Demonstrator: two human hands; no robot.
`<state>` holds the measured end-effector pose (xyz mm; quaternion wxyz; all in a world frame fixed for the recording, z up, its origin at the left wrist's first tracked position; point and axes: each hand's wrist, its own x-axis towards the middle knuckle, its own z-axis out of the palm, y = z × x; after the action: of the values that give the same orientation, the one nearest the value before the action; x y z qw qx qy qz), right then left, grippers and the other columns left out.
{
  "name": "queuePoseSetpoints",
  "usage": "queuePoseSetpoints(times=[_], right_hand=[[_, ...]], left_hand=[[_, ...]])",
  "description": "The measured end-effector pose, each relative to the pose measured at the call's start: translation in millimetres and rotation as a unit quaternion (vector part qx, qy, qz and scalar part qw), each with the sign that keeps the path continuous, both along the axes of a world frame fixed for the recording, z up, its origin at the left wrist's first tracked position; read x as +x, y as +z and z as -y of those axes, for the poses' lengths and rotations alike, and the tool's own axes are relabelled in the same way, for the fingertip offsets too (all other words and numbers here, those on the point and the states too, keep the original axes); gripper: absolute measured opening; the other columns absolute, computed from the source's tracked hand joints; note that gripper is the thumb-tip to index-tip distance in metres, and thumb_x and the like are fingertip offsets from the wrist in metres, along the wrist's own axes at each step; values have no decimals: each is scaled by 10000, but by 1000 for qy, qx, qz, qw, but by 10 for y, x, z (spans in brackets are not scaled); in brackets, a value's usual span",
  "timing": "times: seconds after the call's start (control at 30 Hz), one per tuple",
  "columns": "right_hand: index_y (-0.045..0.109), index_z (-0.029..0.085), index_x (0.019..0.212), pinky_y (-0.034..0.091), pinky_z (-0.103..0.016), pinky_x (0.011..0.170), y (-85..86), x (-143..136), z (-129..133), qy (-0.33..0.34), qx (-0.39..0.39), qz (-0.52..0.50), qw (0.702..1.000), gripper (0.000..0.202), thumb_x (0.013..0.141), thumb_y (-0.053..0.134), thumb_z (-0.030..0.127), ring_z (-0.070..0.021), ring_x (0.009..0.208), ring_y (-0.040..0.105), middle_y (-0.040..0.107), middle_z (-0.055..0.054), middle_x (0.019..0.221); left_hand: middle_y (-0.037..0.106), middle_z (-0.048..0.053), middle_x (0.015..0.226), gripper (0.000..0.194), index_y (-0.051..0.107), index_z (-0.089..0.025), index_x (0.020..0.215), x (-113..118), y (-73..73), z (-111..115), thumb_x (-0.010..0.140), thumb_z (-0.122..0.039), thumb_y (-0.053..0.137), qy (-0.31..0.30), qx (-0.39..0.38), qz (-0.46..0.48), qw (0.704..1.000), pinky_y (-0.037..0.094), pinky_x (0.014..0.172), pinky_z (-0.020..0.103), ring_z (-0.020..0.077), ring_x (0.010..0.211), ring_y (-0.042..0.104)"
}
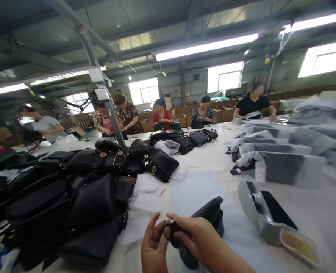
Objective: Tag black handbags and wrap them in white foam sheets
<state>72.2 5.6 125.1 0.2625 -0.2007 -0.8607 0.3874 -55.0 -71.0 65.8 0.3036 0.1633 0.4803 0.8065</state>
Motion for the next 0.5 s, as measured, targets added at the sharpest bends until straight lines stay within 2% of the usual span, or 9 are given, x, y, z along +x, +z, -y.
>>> queuePoseSetpoints(times=[0.1,0.17,0.23,0.3,0.37,0.43,0.47,0.5], right_hand=[[555,287,1351,528,-241,774,17,-4,13,13,1,-10,1000,511,857,567,159,-192,891,709,743,-46,1064],[526,292,1377,531,-239,742,43,-3,31,23,-10,-19,1000,550,850,552,136,-180,819,711,756,-27,978],[479,287,1413,538,-262,772,62,-5,45,37,-55,-41,997,604,837,548,120,-175,815,706,754,-13,942],[461,270,1424,525,-322,893,54,-7,51,55,-137,-89,985,627,823,579,138,-195,988,681,725,-38,1099],[457,245,1424,479,-387,999,16,2,49,55,-238,-154,957,611,833,604,189,-227,1185,593,639,-75,1288],[474,228,1406,497,-406,985,-37,41,38,16,-303,-200,932,534,882,576,263,-240,1198,588,620,-97,1313],[491,224,1388,525,-399,946,-63,75,25,-18,-302,-205,931,485,912,546,300,-237,1137,628,656,-98,1257],[521,222,1359,545,-391,908,-87,120,2,-60,-269,-198,941,439,934,519,330,-230,1059,667,698,-91,1174]], left_hand=[[755,50,887,610,662,-217,1140,-13,32,11,600,-403,877,0,-16,-43,999,579,781,293,213,843,719],[753,61,917,529,689,-218,1111,-53,124,58,639,-393,852,-39,-42,-114,992,581,778,294,220,856,714],[745,68,954,443,714,-231,1093,-104,259,125,686,-370,818,-85,-66,-209,972,578,793,300,223,867,705],[734,62,946,379,726,-253,1093,-144,393,194,727,-334,782,-108,-87,-312,940,569,782,287,212,848,691],[717,50,903,335,729,-273,1095,-163,469,258,762,-306,747,-100,-109,-391,908,554,744,263,193,809,670],[702,42,885,307,733,-276,1081,-173,457,328,776,-310,735,-73,-132,-415,897,542,740,254,179,788,653],[701,41,898,303,734,-270,1073,-181,422,372,775,-326,738,-51,-144,-401,903,540,758,256,176,797,650],[702,41,920,312,732,-263,1068,-194,377,425,768,-347,747,-22,-158,-371,915,538,784,260,176,818,649]])
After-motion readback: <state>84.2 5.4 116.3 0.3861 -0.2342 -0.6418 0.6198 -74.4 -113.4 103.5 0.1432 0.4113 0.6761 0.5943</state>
